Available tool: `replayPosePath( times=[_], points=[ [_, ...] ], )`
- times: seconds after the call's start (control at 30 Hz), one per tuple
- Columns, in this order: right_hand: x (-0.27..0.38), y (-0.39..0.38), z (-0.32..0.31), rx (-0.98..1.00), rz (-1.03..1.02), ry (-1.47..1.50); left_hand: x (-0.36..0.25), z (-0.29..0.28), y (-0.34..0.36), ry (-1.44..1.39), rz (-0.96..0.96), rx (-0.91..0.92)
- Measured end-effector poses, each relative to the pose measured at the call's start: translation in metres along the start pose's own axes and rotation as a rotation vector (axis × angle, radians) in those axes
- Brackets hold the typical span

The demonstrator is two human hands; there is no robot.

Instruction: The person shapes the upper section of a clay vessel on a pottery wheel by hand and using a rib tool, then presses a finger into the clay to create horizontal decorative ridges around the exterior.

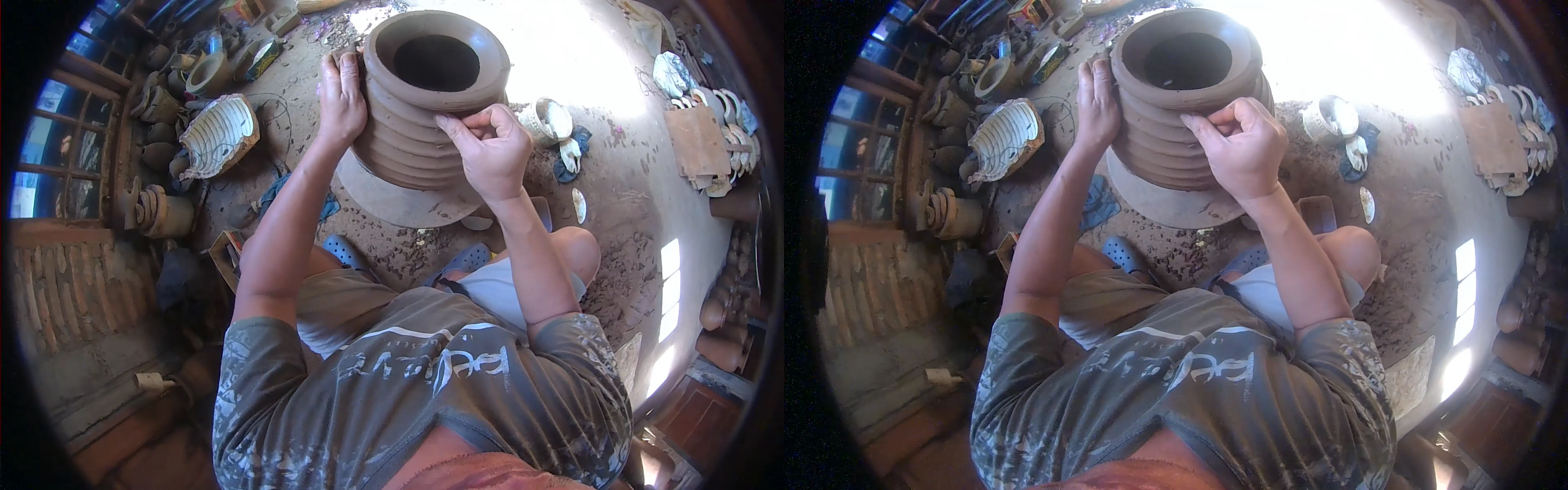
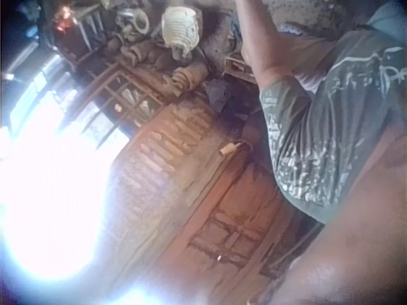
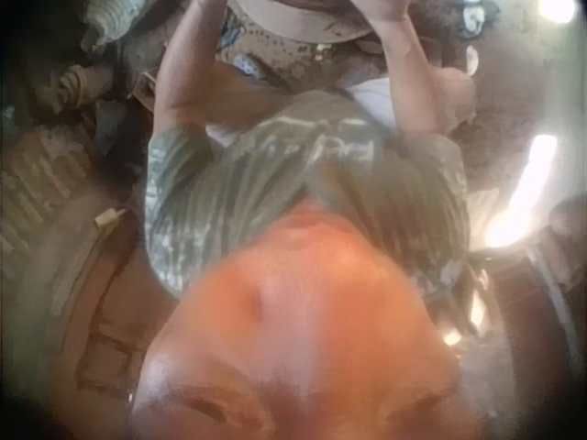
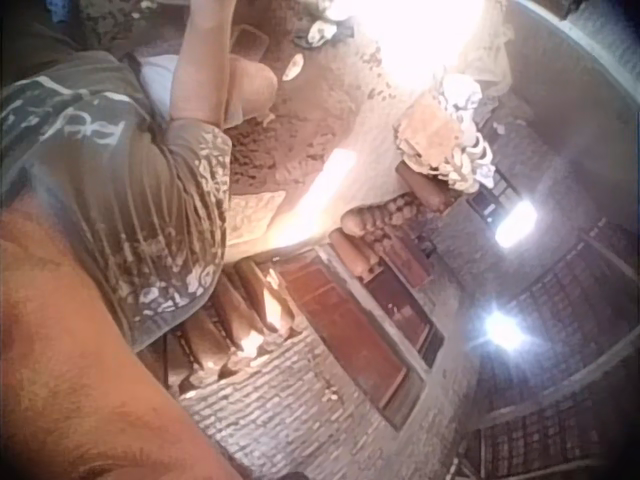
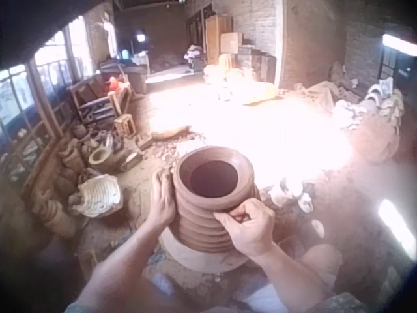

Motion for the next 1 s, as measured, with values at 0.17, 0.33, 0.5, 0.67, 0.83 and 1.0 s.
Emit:
replayPosePath(
  times=[0.17, 0.33, 0.5, 0.67, 0.83, 1.0],
  points=[
    [-0.03, 0.014, -0.01, 0.115, 0.097, 0.106, 0.04, -0.004, 0.004, 0.044, 0.035, -0.034],
    [-0.11, 0.032, -0.069, 0.068, 0.422, -0.022, 0.029, 0.007, 0.002, -0.033, -0.034, 0.049],
    [-0.104, 0.029, -0.077, 0.046, 0.245, 0.386, -0.001, 0.002, -0.01, -0.079, -0.029, 0.01],
    [-0.073, 0.02, -0.033, 0.405, 0.389, 0.335, -0.008, 0.013, -0.024, -0.286, -0.032, -0.025],
    [-0.047, -0.005, -0.012, 0.362, 0.315, 0.211, -0.023, 0.021, -0.046, -0.266, -0.042, -0.068],
    [-0.02, -0.026, 0.005, 0.332, 0.314, 0.148, -0.025, 0.03, -0.063, -0.259, -0.037, -0.121]
  ],
)
Point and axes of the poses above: each hand's wrist, its own y-axis towards the middle knuckle, its own z-axis out of the palm, x = y × z, the point moved 9 cm from there along y, towards the middle knuckle, and after that the axes turned 15 degrees about x, right-handed, at the moved point
